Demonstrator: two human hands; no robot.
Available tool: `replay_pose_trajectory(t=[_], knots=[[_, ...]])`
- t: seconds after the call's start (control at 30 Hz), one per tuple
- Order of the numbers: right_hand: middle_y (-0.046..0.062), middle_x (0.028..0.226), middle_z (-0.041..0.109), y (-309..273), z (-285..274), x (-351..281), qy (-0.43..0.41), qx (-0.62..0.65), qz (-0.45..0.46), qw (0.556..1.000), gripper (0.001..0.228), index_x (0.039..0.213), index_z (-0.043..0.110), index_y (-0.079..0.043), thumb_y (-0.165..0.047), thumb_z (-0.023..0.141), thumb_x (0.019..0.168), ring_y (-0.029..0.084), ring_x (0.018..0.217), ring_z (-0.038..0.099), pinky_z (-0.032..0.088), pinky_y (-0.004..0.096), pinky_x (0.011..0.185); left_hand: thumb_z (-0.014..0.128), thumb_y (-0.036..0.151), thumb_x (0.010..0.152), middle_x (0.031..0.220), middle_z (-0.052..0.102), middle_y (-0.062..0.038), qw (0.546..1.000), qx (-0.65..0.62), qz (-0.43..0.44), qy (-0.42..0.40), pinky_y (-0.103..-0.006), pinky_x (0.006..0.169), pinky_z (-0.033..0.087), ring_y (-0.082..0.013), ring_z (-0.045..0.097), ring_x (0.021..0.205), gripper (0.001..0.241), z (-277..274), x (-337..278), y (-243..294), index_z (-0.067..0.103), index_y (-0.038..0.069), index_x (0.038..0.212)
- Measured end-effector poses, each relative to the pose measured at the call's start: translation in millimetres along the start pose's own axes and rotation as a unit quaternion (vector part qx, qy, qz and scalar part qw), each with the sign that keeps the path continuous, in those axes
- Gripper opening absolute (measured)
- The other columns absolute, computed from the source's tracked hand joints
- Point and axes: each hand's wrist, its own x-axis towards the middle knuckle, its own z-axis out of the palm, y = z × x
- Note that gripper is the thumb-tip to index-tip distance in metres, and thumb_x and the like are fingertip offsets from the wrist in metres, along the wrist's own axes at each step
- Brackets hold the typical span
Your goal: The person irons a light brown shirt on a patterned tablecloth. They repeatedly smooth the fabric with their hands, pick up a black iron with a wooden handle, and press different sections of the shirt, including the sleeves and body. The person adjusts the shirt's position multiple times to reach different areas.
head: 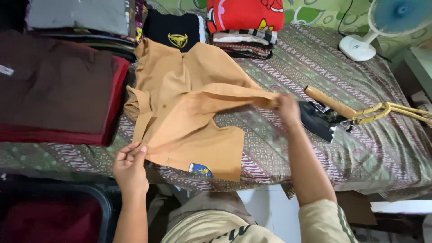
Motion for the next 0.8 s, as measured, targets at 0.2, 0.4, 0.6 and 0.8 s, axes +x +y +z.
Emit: replay_pose_trajectory(t=[0.2, 0.4, 0.6, 0.8], knots=[[0.008, 0.105, 0.062, 41, -139, -99, 0.120, 0.522, 0.229, 0.813, 0.034, 0.119, 0.061, -0.014, -0.037, 0.052, 0.096, 0.022, 0.082, 0.063, 0.053, 0.038, 0.055, 0.066, -0.007, 0.088, 0.092, 0.062, -0.003, 0.994, -0.061, -0.030, -0.091, -0.0182, 0.082, 0.048, -0.0068, 0.059, 0.083, 0.028, -15, -12, 9, 0.064, 0.002, 0.115], [0.001, 0.096, 0.063, 58, -169, -107, 0.106, 0.592, 0.058, 0.797, 0.022, 0.110, 0.064, -0.010, -0.011, 0.051, 0.092, 0.008, 0.075, 0.057, 0.049, 0.016, 0.070, 0.061, -0.011, 0.090, 0.100, 0.062, -0.007, 0.987, 0.009, -0.049, -0.156, -0.0184, 0.081, 0.046, -0.0083, 0.053, 0.085, 0.027, -5, -12, 39, 0.063, -0.001, 0.115], [0.014, 0.129, 0.067, -46, -138, -21, 0.024, 0.425, 0.086, 0.901, 0.043, 0.137, 0.059, -0.006, -0.014, 0.062, 0.095, 0.020, 0.111, 0.068, 0.060, 0.027, 0.092, 0.067, -0.003, 0.097, 0.103, 0.066, -0.004, 0.998, 0.037, 0.026, -0.052, -0.0169, 0.078, 0.050, -0.0068, 0.059, 0.085, 0.019, -4, 14, 34, 0.062, 0.005, 0.114], [0.025, 0.158, 0.034, -79, -71, 27, -0.126, 0.513, -0.144, 0.837, 0.066, 0.160, 0.023, -0.013, -0.005, 0.054, 0.102, 0.035, 0.149, 0.032, 0.032, 0.046, 0.122, 0.061, -0.003, 0.103, 0.099, 0.060, 0.001, 0.997, -0.073, 0.014, 0.034, -0.0137, 0.075, 0.054, -0.0039, 0.059, 0.079, 0.018, -8, 33, 39, 0.060, 0.008, 0.116]])
